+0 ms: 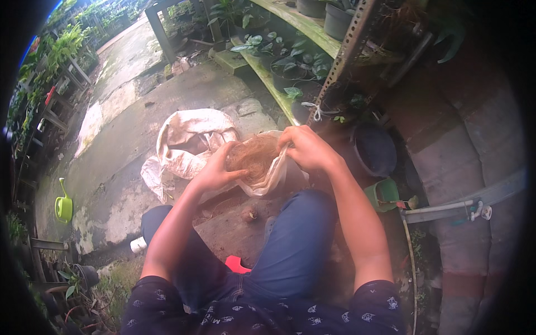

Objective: The person sits on the ground and prepares a small plant for potting by wrapping its roots in a fibrous material. They then spray the wrapped root ball with water from a spray bottle. Another person is visible in the background watering plants.

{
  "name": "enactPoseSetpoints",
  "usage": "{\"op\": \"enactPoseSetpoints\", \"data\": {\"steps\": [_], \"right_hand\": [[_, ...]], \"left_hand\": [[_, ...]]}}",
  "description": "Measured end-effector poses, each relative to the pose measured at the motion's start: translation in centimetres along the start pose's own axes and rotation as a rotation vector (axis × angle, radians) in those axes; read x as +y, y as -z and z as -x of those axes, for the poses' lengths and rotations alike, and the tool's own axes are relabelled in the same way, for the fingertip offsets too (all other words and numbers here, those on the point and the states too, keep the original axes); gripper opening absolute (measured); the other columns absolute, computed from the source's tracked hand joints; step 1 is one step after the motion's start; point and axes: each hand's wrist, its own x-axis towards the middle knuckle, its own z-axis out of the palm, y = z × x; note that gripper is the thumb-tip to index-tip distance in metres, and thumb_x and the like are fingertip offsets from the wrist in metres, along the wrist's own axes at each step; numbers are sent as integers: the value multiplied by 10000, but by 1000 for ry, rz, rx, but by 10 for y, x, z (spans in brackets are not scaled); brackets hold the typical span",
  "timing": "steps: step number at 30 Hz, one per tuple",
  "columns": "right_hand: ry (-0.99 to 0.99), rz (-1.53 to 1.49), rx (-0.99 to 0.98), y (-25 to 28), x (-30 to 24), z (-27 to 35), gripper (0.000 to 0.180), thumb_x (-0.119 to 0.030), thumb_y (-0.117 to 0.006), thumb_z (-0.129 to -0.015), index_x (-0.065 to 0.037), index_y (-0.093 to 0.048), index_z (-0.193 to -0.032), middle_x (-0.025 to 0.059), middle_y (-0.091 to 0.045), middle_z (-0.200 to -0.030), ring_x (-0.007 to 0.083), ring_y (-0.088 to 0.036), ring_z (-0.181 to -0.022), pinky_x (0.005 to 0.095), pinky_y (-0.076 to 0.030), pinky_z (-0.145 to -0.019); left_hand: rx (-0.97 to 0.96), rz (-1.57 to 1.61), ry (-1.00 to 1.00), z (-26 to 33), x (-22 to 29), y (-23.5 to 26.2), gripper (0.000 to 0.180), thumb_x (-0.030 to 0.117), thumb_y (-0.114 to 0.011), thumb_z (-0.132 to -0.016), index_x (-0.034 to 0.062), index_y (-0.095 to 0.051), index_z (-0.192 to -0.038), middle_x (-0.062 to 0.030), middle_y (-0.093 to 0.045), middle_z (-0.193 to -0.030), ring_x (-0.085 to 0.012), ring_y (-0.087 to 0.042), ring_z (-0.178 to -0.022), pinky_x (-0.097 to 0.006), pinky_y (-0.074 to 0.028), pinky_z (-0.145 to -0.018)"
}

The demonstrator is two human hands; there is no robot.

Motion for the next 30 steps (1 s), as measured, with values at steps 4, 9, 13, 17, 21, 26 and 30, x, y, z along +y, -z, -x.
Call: {"op": "enactPoseSetpoints", "data": {"steps": [4, 9, 13, 17, 21, 26, 30], "right_hand": [[127, -62, -56, -21, -24, -33, 184, 69, -666, -801, -3, -768, -936, 152, -721, -1047, 304, -707, -998, 402, -551, -902], [29, 67, -134, -85, -7, -89, 327, 86, -635, -812, -27, -751, -1096, 164, -727, -1143, 374, -672, -1137, 427, -530, -997], [-84, 167, -293, -172, -5, -99, 491, -96, -755, -860, -9, -645, -1331, 216, -571, -1435, 388, -531, -1355, 435, -428, -1159], [-240, 19, -259, -184, -50, -106, 796, -226, -802, -881, 19, -421, -1535, 280, -405, -1555, 408, -470, -1417, 440, -402, -1177], [-271, 36, -299, -206, -28, -106, 820, -78, -719, -839, 49, -356, -1563, 307, -480, -1489, 408, -481, -1415, 408, -401, -1175], [-356, -501, -270, -178, -32, -112, 748, 61, -603, -795, -37, -477, -1526, 263, -533, -1505, 344, -532, -1396, 406, -409, -1173], [-249, 127, -207, -185, -26, -109, 645, -39, -722, -845, -99, -566, -1468, 239, -488, -1515, 384, -513, -1370, 433, -409, -1172]], "left_hand": [[146, 171, 89, 38, -4, 38, 497, 151, -799, -873, -25, -603, -1295, -227, -727, -1146, -330, -703, -1115, -403, -529, -991], [137, 118, 283, 53, -79, 36, 494, 162, -768, -891, -14, -629, -1331, -258, -727, -1163, -360, -727, -1070, -436, -555, -950], [-114, -107, 404, 60, -127, 22, 367, 175, -750, -871, 29, -710, -1205, -266, -731, -1078, -412, -703, -1061, -491, -541, -948], [-99, -67, 413, 58, -115, 51, 370, 191, -722, -893, 3, -710, -1212, -273, -724, -1110, -412, -694, -1091, -481, -537, -956], [-122, -54, 427, 61, -116, 62, 412, 176, -695, -915, -37, -681, -1268, -288, -716, -1153, -406, -681, -1144, -468, -529, -973], [-25, -10, 494, 63, -98, 80, 453, 208, -707, -926, -50, -657, -1295, -295, -713, -1158, -414, -679, -1147, -465, -531, -973], [5, -63, 500, 58, -115, 59, 409, 252, -738, -916, -33, -706, -1207, -285, -723, -1118, -405, -696, -1096, -470, -538, -936]]}}
